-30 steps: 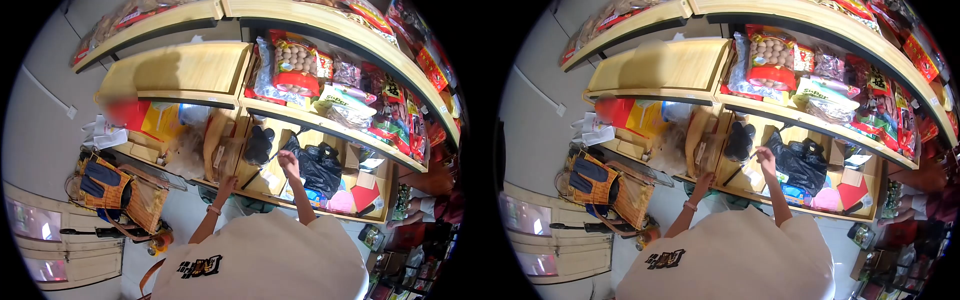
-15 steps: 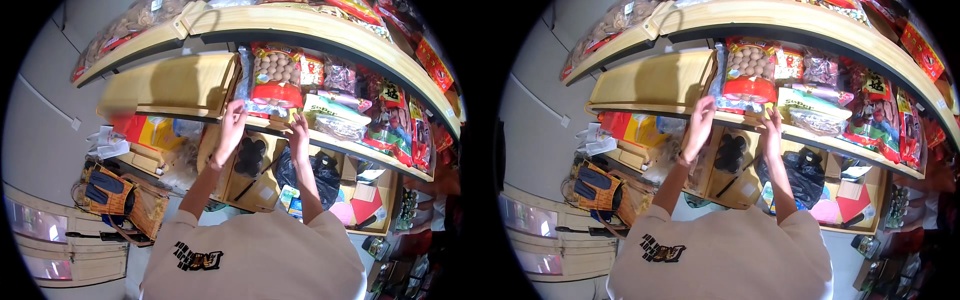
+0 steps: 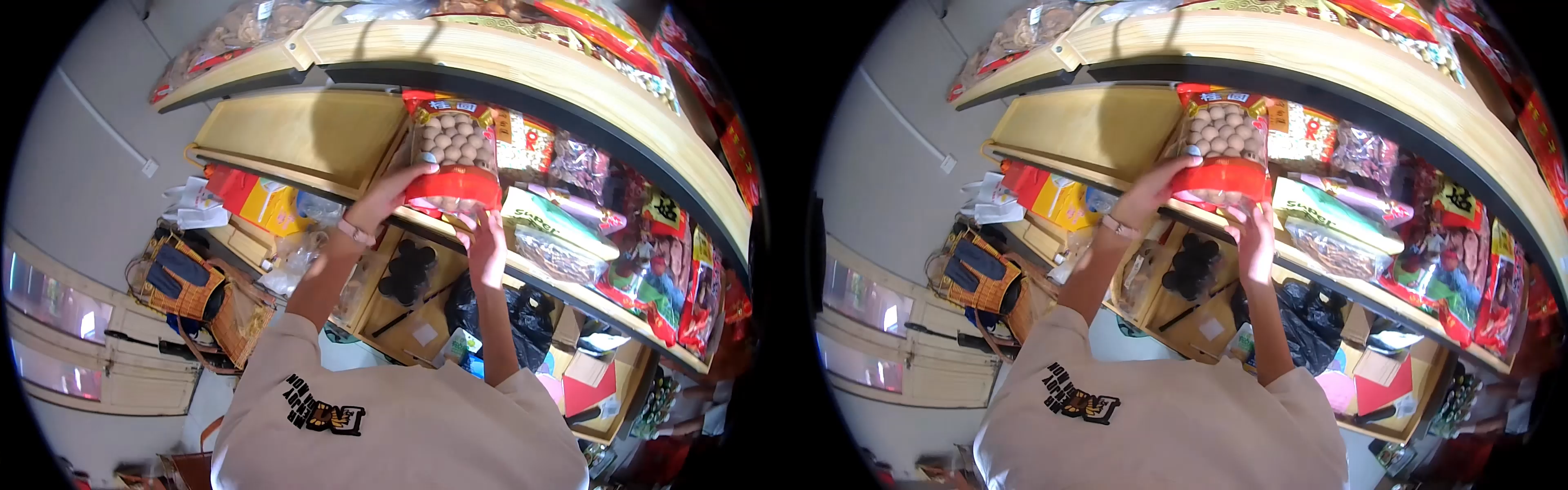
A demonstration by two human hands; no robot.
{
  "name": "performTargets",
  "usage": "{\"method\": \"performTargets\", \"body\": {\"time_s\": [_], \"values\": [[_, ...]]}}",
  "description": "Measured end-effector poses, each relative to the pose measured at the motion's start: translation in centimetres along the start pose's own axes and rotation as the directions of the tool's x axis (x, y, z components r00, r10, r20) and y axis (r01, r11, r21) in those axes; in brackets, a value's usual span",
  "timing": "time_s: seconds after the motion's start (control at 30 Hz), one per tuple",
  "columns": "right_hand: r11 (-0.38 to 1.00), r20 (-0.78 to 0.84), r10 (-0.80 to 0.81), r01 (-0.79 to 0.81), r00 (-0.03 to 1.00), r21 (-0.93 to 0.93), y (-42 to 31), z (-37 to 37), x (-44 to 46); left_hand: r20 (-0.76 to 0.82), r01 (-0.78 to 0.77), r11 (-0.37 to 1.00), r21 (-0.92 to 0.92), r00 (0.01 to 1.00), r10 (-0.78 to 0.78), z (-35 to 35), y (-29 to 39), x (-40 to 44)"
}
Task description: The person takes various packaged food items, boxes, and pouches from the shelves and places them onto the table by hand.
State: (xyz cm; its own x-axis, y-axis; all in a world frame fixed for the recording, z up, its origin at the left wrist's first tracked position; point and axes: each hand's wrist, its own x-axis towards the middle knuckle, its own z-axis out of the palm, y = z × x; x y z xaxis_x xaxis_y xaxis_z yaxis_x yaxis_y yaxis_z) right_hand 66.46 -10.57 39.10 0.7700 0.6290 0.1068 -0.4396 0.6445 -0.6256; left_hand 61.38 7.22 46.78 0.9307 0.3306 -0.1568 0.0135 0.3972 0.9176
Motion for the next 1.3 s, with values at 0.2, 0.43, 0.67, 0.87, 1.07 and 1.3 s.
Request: {"method": "performTargets", "body": {"time_s": [0.2,0.43,0.67,0.87,1.07,1.3], "values": [[0.962,0.162,0.253,-0.266,0.954,0.067,1.2,-1.1,-3.9,-0.227,-0.112,0.988,-0.104,0.970,0.086,-0.6,-3.8,-8.4],[0.792,0.340,0.428,-0.165,0.838,-0.588,6.9,-2.0,-8.4,-0.517,-0.155,0.988,-0.009,0.846,0.128,-4.2,-15.3,-24.7],[0.350,0.373,0.918,-0.712,0.134,-0.608,13.1,1.7,-20.5,-0.789,-0.197,0.971,0.134,0.572,0.225,4.3,-23.6,-42.2],[0.202,0.513,0.764,-0.611,-0.390,-0.765,14.4,7.0,-33.7,-0.961,-0.468,0.851,0.238,0.016,0.277,16.6,-28.3,-53.2],[0.132,0.327,0.600,-0.313,-0.730,-0.941,12.4,8.0,-45.1,-0.902,-0.486,0.808,0.333,-0.414,0.123,27.8,-34.3,-55.9],[0.091,0.127,0.375,-0.100,-0.918,-0.991,8.8,6.2,-51.0,-0.748,-0.571,0.748,0.339,-0.646,-0.154,35.6,-33.2,-55.1]]}}
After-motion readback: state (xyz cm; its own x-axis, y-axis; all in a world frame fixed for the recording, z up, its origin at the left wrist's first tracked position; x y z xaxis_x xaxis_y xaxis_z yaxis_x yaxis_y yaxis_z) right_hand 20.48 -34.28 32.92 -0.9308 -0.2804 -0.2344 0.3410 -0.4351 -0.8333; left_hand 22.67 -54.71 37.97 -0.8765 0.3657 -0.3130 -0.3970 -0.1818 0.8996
